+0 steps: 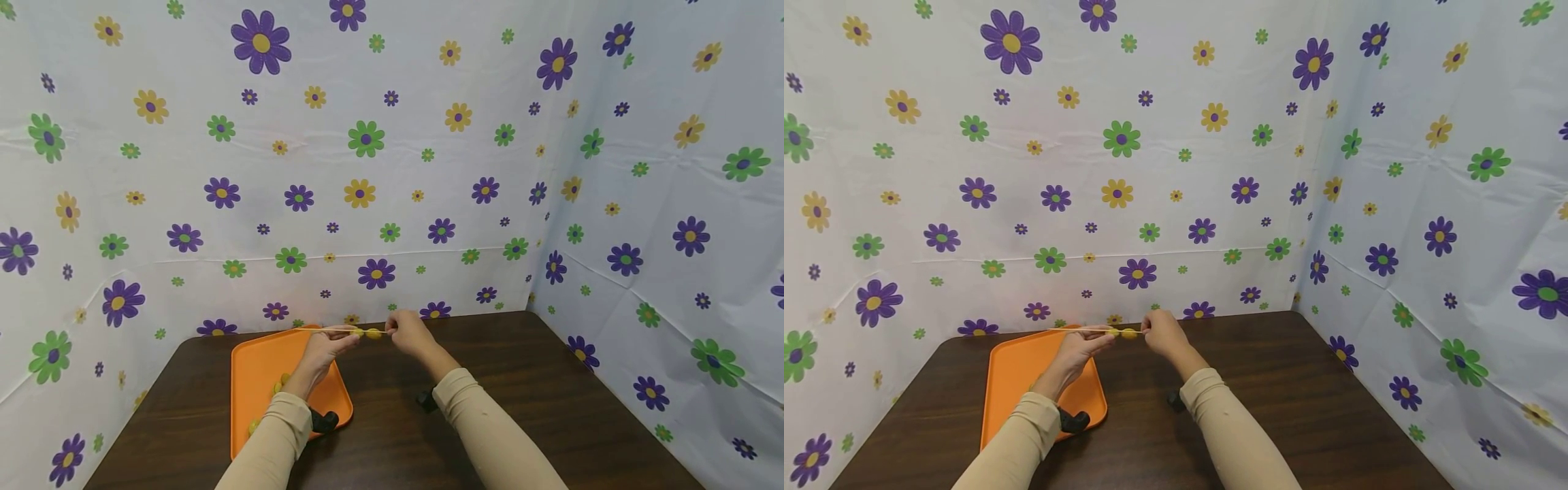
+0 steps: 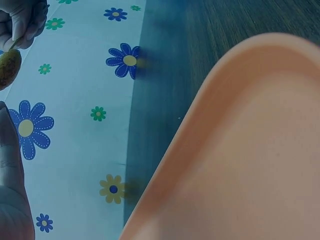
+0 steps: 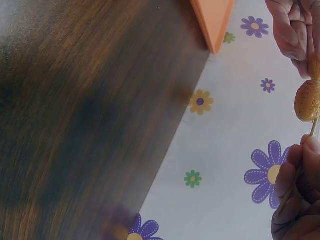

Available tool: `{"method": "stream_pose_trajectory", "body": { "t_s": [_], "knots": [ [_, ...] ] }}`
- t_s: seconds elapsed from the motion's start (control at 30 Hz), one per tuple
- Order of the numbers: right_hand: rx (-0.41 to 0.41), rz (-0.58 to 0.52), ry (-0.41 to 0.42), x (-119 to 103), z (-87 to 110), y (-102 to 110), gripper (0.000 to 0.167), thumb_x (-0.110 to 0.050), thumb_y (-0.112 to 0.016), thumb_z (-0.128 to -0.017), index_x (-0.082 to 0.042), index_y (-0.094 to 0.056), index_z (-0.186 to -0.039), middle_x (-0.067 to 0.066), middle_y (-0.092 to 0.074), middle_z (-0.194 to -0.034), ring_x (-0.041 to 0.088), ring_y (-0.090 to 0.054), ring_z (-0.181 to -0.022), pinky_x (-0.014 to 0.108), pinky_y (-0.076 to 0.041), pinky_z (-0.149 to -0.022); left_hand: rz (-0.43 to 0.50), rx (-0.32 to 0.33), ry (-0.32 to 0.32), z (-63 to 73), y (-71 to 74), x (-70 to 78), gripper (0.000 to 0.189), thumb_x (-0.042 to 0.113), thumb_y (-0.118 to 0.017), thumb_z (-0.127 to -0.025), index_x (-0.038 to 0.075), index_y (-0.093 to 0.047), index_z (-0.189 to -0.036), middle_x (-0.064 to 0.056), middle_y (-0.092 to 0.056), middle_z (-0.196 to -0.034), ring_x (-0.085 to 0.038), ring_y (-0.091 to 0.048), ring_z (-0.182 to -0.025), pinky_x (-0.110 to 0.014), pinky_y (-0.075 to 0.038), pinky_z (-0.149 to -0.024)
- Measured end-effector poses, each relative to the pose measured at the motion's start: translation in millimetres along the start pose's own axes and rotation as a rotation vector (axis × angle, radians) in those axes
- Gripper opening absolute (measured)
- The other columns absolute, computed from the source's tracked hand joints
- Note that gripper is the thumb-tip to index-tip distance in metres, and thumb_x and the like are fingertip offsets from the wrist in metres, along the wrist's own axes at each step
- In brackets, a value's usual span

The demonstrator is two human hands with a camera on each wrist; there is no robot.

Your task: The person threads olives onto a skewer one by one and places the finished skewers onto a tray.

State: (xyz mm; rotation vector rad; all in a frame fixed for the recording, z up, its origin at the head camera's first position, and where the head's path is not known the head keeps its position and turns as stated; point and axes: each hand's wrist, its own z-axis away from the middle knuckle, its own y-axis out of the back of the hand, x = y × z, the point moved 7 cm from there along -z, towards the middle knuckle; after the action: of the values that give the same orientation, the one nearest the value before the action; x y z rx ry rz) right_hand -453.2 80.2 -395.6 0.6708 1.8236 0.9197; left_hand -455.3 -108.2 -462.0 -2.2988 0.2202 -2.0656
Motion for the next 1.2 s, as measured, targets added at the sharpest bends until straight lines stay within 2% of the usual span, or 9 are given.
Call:
{"method": "stream_pose_trajectory", "body": {
  "t_s": [0.13,0.23,0.37,0.5,0.7,0.83,1.0,1.1,1.2],
  "knots": [
    [-0.001,-0.004,0.011,-2.4,1.1,0.6,0.010,0.006,-0.063,-0.092,0.002,-0.072,-0.092,0.003,-0.062,-0.081,0.017,-0.054,-0.074,0.031,-0.050,-0.066,-0.002,-0.002,-0.005,0.2,0.5,-0.5,0.027,0.002,-0.075,-0.091,-0.007,-0.072,-0.116,-0.013,-0.076,-0.104,-0.023,-0.074,-0.088,-0.035,-0.061,-0.083],
    [-0.001,-0.010,0.017,-3.8,2.0,1.0,0.011,0.006,-0.063,-0.092,-0.001,-0.070,-0.087,0.003,-0.062,-0.080,0.017,-0.054,-0.073,0.030,-0.050,-0.064,0.002,-0.011,-0.008,0.7,1.4,-1.2,0.028,0.003,-0.075,-0.091,-0.007,-0.072,-0.117,-0.012,-0.076,-0.104,-0.018,-0.073,-0.085,-0.046,-0.057,-0.093],
    [-0.002,-0.029,0.015,-4.4,2.2,1.9,0.015,0.007,-0.062,-0.092,-0.005,-0.067,-0.084,0.003,-0.061,-0.080,0.017,-0.054,-0.073,0.030,-0.049,-0.064,-0.010,-0.064,-0.004,2.8,3.8,-1.3,0.034,0.007,-0.075,-0.092,-0.007,-0.069,-0.122,-0.016,-0.073,-0.111,-0.023,-0.073,-0.095,-0.056,-0.048,-0.102],
    [-0.006,-0.041,0.002,-3.5,2.3,4.1,0.014,0.006,-0.061,-0.093,-0.004,-0.068,-0.086,0.003,-0.061,-0.082,0.017,-0.053,-0.073,0.030,-0.048,-0.065,-0.081,-0.148,0.005,8.0,13.6,2.2,0.042,0.011,-0.074,-0.094,-0.005,-0.063,-0.132,-0.021,-0.067,-0.125,-0.030,-0.068,-0.111,-0.048,-0.053,-0.099],
    [0.023,-0.062,0.011,-0.1,4.1,13.0,0.015,0.009,-0.061,-0.091,-0.002,-0.067,-0.084,0.008,-0.063,-0.082,0.018,-0.052,-0.072,0.031,-0.047,-0.064,-0.272,-0.200,0.007,16.3,46.8,17.6,0.045,0.025,-0.069,-0.099,-0.002,-0.062,-0.134,-0.018,-0.065,-0.132,-0.033,-0.062,-0.120,-0.042,-0.057,-0.095],
    [0.036,-0.046,0.014,5.8,5.3,16.5,0.014,0.009,-0.062,-0.090,-0.002,-0.067,-0.082,0.006,-0.061,-0.079,0.018,-0.051,-0.071,0.031,-0.046,-0.063,-0.417,-0.169,0.002,23.9,74.2,27.9,0.042,0.027,-0.066,-0.101,-0.002,-0.064,-0.132,-0.022,-0.064,-0.131,-0.043,-0.059,-0.121,-0.046,-0.057,-0.095],
    [0.040,-0.029,0.005,14.5,6.7,17.3,0.013,0.009,-0.062,-0.089,-0.002,-0.067,-0.082,0.004,-0.059,-0.077,0.018,-0.052,-0.070,0.030,-0.046,-0.062,-0.687,-0.104,0.001,36.0,105.8,33.8,0.032,0.020,-0.065,-0.101,-0.001,-0.068,-0.125,-0.019,-0.068,-0.118,-0.037,-0.063,-0.107,-0.048,-0.058,-0.087],
    [0.029,-0.037,-0.019,19.6,8.0,16.1,0.012,0.009,-0.062,-0.089,0.000,-0.067,-0.084,0.004,-0.059,-0.078,0.018,-0.052,-0.070,0.030,-0.046,-0.061,-0.850,-0.117,0.032,42.7,117.6,31.8,0.031,0.016,-0.068,-0.098,-0.004,-0.069,-0.122,-0.017,-0.069,-0.110,-0.034,-0.064,-0.100,-0.048,-0.058,-0.084],
    [0.017,-0.048,-0.029,21.7,9.7,15.0,0.012,0.008,-0.062,-0.090,-0.001,-0.066,-0.084,0.005,-0.059,-0.078,0.018,-0.052,-0.070,0.030,-0.046,-0.060,-0.936,-0.168,0.106,49.6,124.9,27.2,0.036,0.017,-0.072,-0.095,-0.009,-0.066,-0.120,-0.020,-0.067,-0.109,-0.034,-0.064,-0.098,-0.048,-0.057,-0.083]
  ]
}}
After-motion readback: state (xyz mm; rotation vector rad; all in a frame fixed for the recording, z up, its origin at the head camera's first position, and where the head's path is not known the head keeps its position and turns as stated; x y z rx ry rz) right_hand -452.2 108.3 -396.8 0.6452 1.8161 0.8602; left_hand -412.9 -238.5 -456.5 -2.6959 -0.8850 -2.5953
